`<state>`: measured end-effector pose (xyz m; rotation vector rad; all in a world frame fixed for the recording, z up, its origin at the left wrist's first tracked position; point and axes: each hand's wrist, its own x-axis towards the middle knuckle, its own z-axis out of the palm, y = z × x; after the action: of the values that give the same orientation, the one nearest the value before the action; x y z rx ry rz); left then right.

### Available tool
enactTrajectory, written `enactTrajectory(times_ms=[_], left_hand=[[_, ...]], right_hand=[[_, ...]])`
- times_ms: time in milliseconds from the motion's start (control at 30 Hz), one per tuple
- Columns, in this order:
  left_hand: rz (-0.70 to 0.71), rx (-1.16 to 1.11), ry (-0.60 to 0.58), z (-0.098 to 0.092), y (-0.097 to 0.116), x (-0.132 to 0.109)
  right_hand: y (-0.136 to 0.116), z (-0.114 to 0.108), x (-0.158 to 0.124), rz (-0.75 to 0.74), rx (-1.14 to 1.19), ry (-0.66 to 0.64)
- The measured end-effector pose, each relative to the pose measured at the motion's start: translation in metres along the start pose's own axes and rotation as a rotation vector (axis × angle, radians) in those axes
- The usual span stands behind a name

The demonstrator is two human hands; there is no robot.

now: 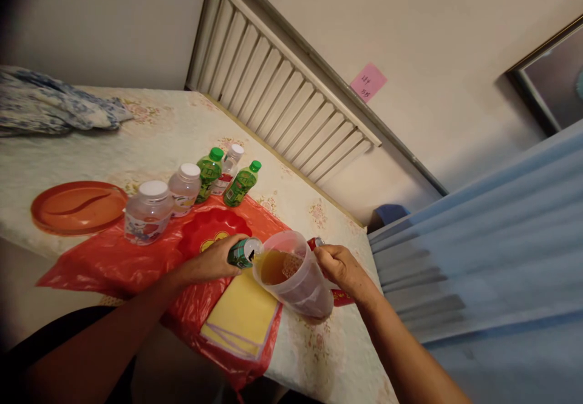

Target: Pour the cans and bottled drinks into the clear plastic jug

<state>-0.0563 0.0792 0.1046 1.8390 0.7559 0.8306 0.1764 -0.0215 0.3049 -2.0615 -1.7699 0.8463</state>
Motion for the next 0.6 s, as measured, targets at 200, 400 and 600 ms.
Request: enactTrajectory(times_ms=[200, 400, 600], left_hand=[[0.009, 0.0, 0.001, 0.0005, -0.0017, -0.0003], [0.013, 0.01, 0.002, 0.001, -0.0032, -0.0008], [0.018, 0.028, -0.001, 0.0011, -0.0041, -0.0007]], right_hand=[[0.0013, 0.0001, 0.0013, -0.005, 0.002, 0.002], [-0.001, 0.0005, 0.0006, -0.009, 0.004, -0.006], [-0.0001, 0.001, 0.0008, -0.005, -0.019, -0.001]])
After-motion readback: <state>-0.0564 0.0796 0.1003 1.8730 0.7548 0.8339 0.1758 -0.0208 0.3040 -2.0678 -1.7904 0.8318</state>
